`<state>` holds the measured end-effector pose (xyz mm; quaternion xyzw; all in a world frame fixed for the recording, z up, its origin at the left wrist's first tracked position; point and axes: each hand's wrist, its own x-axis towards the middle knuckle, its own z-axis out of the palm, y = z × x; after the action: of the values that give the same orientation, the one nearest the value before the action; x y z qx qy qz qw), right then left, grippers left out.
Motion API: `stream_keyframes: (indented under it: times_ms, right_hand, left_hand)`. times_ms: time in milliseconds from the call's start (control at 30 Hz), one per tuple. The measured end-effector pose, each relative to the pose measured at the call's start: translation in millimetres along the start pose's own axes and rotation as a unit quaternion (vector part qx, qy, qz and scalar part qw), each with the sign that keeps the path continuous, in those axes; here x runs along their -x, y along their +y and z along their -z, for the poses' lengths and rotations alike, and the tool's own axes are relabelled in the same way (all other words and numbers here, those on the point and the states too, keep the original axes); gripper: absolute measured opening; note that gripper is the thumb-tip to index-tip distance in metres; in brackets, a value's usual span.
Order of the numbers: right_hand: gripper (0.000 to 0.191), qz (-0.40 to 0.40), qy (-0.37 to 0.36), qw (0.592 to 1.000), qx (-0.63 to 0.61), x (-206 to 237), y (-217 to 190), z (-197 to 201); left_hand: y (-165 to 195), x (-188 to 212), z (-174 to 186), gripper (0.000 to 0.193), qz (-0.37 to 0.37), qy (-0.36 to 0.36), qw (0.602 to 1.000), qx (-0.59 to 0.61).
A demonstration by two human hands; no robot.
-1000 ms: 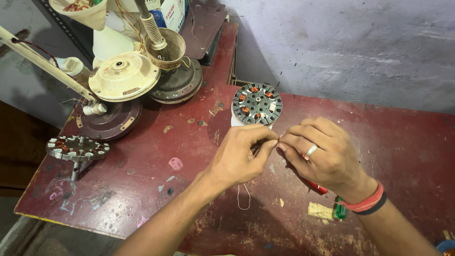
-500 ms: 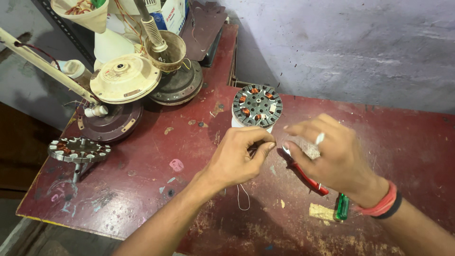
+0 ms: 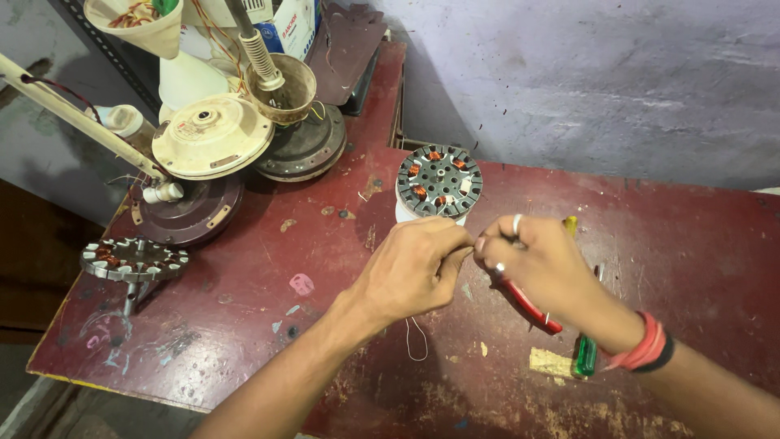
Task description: The person winds thin white wire around the slots of a circular motor stator, using a yellow-handled screwdriver to guide the wire and red-handled pliers to cut it. The person repeats this process for several slots, adjusting the stator and wire as needed.
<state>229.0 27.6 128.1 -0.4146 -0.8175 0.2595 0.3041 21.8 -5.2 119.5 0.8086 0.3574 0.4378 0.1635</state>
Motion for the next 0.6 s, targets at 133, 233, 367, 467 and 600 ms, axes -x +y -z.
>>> stream_keyframes:
  times_ms: [133, 233, 367, 467, 600]
  right_hand:
    - [0.015, -0.254, -0.064, 0.947, -0.188, -10, 0, 3]
    - [0.016, 0.054, 0.026, 0.998, 0.027, -5, -10, 13]
    - [0.022, 0.334, 0.056, 0.918, 0.206, -1, -16, 19]
    - [0.013, 0.348, 0.050, 0.914, 0.204, 0, -10, 17]
    - [0.013, -0.006, -0.029, 0.998, -0.046, -3, 2, 1]
  left_hand:
    - [-3, -1, 1, 0.004, 0.035, -0.003, 0.999, 0.021]
    - [-4, 0, 4, 0.004, 0.038, 0.014, 0.999, 0.023]
    - [-2, 0, 4, 0.004, 0.033, 0.017, 0.999, 0.029]
    - [-2, -1, 3, 0.004, 0.027, 0.005, 0.999, 0.027]
    - [-2, 0, 3, 0.006, -0.001, -0.011, 1.000, 0.003]
